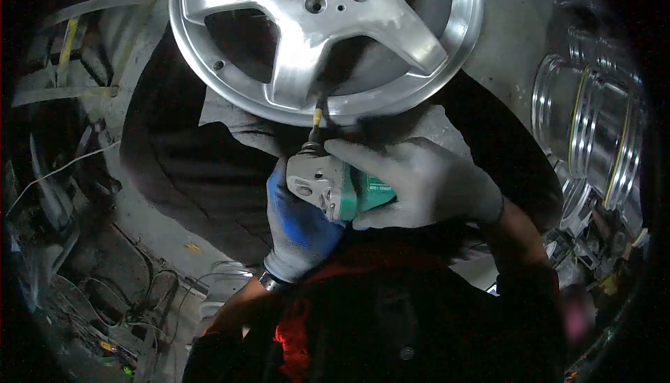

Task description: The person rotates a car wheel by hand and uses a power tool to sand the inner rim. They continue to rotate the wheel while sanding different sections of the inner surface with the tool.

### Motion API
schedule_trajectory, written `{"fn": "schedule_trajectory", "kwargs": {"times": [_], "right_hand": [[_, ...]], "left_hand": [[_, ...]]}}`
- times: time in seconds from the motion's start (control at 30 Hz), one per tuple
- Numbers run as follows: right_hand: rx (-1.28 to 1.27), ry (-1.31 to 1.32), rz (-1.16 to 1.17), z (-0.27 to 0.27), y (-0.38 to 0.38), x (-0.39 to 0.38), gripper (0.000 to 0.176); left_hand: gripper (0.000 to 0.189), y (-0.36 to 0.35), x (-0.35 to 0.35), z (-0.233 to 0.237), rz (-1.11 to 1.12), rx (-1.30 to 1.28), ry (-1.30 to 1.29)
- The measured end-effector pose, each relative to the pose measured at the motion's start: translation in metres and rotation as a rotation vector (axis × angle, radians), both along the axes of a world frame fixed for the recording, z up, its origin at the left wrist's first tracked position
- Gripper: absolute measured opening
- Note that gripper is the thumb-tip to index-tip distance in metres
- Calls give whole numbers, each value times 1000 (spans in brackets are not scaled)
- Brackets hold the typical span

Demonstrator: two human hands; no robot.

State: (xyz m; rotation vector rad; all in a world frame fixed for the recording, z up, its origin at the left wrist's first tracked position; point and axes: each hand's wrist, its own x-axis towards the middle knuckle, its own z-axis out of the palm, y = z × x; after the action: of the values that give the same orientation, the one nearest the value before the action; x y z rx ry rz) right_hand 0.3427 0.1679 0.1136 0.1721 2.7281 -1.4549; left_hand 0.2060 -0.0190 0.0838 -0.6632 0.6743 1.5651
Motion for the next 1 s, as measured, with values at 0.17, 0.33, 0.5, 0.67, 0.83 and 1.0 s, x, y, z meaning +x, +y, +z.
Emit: {"fn": "schedule_trajectory", "kwargs": {"times": [0.17, 0.33, 0.5, 0.67, 0.83, 1.0], "right_hand": [[-117, -159, -41, 14, 4, 1, 89], [-165, -286, -70, 15, -1, -2, 95], [-152, -121, -74, 3, -16, -15, 94], [-200, -86, -147, 12, -2, -17, 92], [-229, -397, -76, 27, 13, -16, 95], [-260, -280, -61, 11, 4, -27, 93]], "left_hand": [[41, 15, -2, 3, 7, 7, -247], [42, 16, -9, -1, -14, -46, -289], [44, 0, -19, 16, -180, -194, 294], [39, 14, -20, 9, -343, -166, 517], [36, -12, -14, -28, -601, -229, 789], [41, -5, -27, -4, -723, -202, 884]]}}
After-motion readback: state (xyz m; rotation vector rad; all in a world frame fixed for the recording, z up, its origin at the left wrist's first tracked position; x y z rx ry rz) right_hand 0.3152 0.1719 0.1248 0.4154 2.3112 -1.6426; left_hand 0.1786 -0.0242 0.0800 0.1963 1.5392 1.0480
